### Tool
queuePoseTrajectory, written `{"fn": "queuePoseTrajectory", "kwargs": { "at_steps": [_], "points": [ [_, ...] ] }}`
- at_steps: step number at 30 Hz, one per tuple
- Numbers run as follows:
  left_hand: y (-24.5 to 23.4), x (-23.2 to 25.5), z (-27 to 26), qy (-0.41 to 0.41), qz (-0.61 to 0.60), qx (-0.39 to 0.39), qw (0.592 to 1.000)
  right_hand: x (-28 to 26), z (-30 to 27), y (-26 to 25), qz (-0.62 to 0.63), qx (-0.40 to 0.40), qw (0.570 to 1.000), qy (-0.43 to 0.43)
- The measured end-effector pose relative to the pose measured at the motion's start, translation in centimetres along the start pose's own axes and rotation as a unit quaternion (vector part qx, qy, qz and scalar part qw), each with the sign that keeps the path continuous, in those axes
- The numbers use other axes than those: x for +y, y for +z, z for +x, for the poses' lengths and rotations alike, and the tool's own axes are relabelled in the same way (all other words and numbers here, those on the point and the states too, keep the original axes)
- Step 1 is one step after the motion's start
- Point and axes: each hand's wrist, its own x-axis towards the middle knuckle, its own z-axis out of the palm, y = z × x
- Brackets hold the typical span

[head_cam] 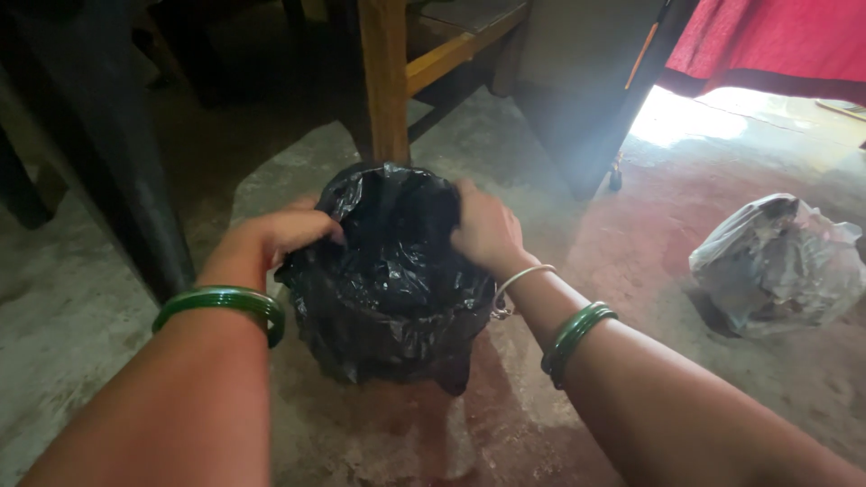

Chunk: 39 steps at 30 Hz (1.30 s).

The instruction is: The person places a black plastic liner into a small red and white bucket, fitting the edges of the bag around the rim of the bucket by hand.

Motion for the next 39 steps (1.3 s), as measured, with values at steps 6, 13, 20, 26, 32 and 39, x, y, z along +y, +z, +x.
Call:
{"fn": "queuePoseTrajectory", "kwargs": {
  "at_steps": [6, 13, 20, 26, 32, 39],
  "points": [
    [1.0, 0.8, 0.4, 0.045, -0.036, -0.017, 0.998, -3.9, -2.6, -0.6, -0.104, 0.132, 0.948, -0.271],
    [1.2, 1.7, -0.7, 0.06, -0.011, -0.005, 0.998, -6.6, -4.4, 0.6, -0.108, -0.213, 0.95, -0.201],
    [1.7, 2.8, -2.9, 0.064, -0.018, -0.043, 0.997, -5.5, -4.6, 2.3, -0.108, -0.156, 0.966, -0.174],
    [1.9, 3.1, -3.2, 0.053, -0.048, -0.068, 0.995, -4.5, -3.9, 3.8, -0.045, -0.111, 0.972, -0.202],
    [1.6, 2.8, -3.5, 0.067, -0.078, -0.042, 0.994, -3.5, -4.4, 5.5, -0.066, -0.166, 0.965, -0.19],
    [1.7, 3.2, -3.1, 0.129, -0.131, -0.038, 0.982, -2.4, -5.9, 6.6, -0.098, -0.249, 0.953, -0.141]
  ]
}}
